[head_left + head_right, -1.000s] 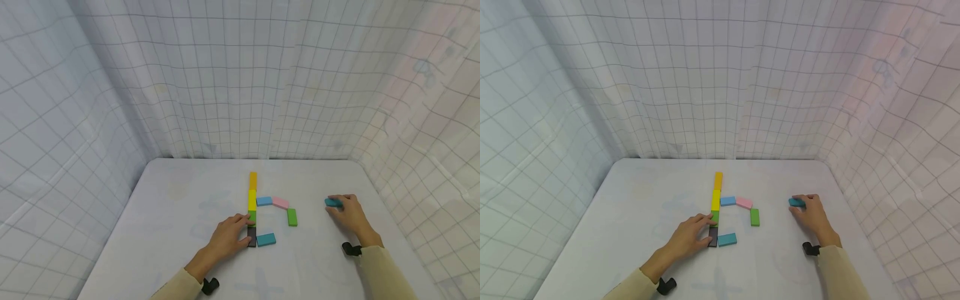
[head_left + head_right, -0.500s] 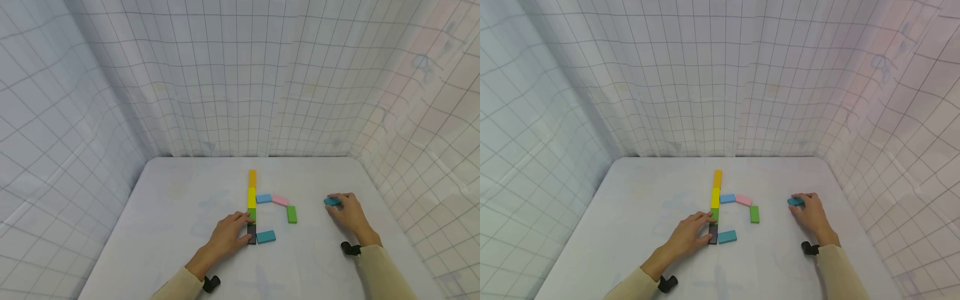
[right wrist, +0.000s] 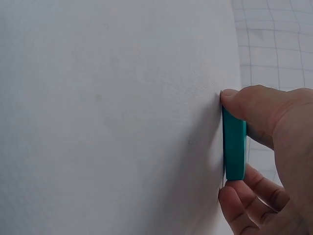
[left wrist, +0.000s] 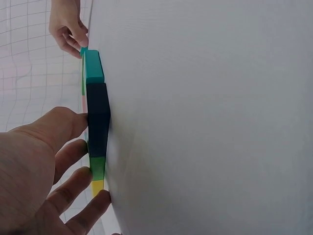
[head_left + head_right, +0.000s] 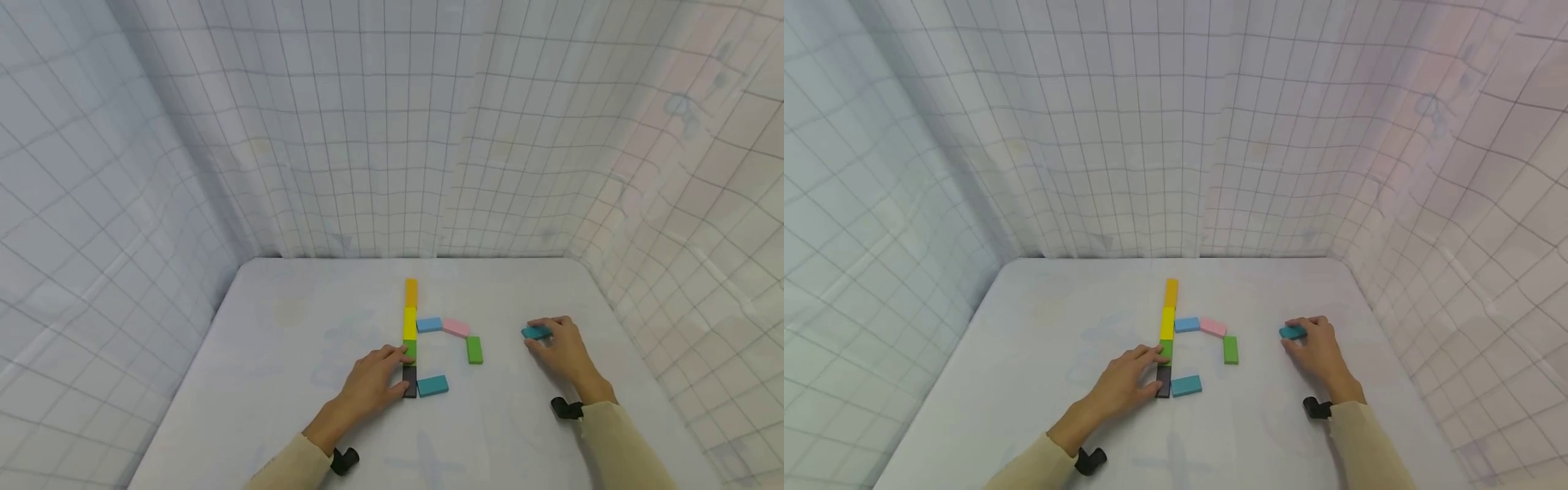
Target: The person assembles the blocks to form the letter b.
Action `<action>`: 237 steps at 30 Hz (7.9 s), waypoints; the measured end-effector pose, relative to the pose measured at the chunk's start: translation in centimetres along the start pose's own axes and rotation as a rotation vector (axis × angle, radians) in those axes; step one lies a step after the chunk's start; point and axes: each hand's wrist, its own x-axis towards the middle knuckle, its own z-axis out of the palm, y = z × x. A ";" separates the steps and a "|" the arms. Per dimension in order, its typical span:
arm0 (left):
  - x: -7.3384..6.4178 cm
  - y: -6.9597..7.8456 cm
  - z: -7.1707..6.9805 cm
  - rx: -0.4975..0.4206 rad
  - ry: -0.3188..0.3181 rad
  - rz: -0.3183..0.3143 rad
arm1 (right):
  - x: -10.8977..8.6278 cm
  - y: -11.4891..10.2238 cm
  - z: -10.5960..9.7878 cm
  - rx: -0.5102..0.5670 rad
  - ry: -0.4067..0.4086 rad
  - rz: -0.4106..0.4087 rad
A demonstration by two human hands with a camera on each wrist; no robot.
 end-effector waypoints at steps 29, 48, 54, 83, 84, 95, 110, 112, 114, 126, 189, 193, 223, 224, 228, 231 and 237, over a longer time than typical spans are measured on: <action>0.1 0.1 0.1 0.017 0.017 0.009 | -1.5 -4.0 1.1 0.008 -0.006 -0.002; 0.1 0.1 0.0 -0.002 0.007 -0.001 | -2.5 -6.7 1.8 -0.014 0.001 -0.107; 0.1 0.1 -0.1 0.005 0.012 0.014 | -3.0 -7.8 2.1 -0.014 -0.023 -0.130; 0.1 -0.2 0.1 0.018 0.015 0.020 | -4.9 -11.6 4.5 -0.003 -0.107 -0.187; 0.1 -0.2 0.1 0.018 0.014 0.018 | -5.0 -11.7 4.6 -0.003 -0.111 -0.185; 0.1 -0.2 0.2 0.008 0.008 0.014 | -5.2 -12.2 5.3 0.008 -0.151 -0.191; 0.1 -0.1 0.1 0.020 0.010 0.009 | -5.4 -12.9 6.4 -0.037 -0.186 -0.194; 0.1 -0.1 0.1 0.021 0.007 0.007 | -5.5 -12.9 6.5 -0.050 -0.179 -0.213; 0.1 -0.1 0.1 0.022 0.002 0.004 | -5.5 -12.8 6.6 -0.060 -0.176 -0.228; 0.2 -0.1 0.0 0.022 -0.004 0.003 | -5.3 -12.7 6.9 -0.017 -0.140 -0.288; 0.1 -0.1 0.0 0.008 -0.002 0.008 | -3.5 -10.6 5.9 0.107 -0.128 -0.114; 0.1 -0.1 0.0 0.008 -0.003 0.005 | -3.5 -10.7 6.1 0.109 -0.119 -0.126; 0.1 0.0 -0.2 0.031 -0.017 -0.001 | -3.6 -10.8 5.9 0.088 -0.115 -0.128; 0.2 0.0 -0.2 0.030 -0.016 -0.002 | -3.6 -10.7 5.9 0.085 -0.111 -0.134; 0.3 0.0 -0.3 0.036 -0.009 0.005 | -3.5 -10.6 5.8 0.083 -0.105 -0.143; 0.6 -0.6 0.2 0.034 0.009 0.025 | -3.5 -10.6 5.8 0.079 -0.105 -0.136; 0.8 -0.4 0.2 0.058 0.008 0.025 | -3.5 -10.5 5.5 0.069 -0.097 -0.122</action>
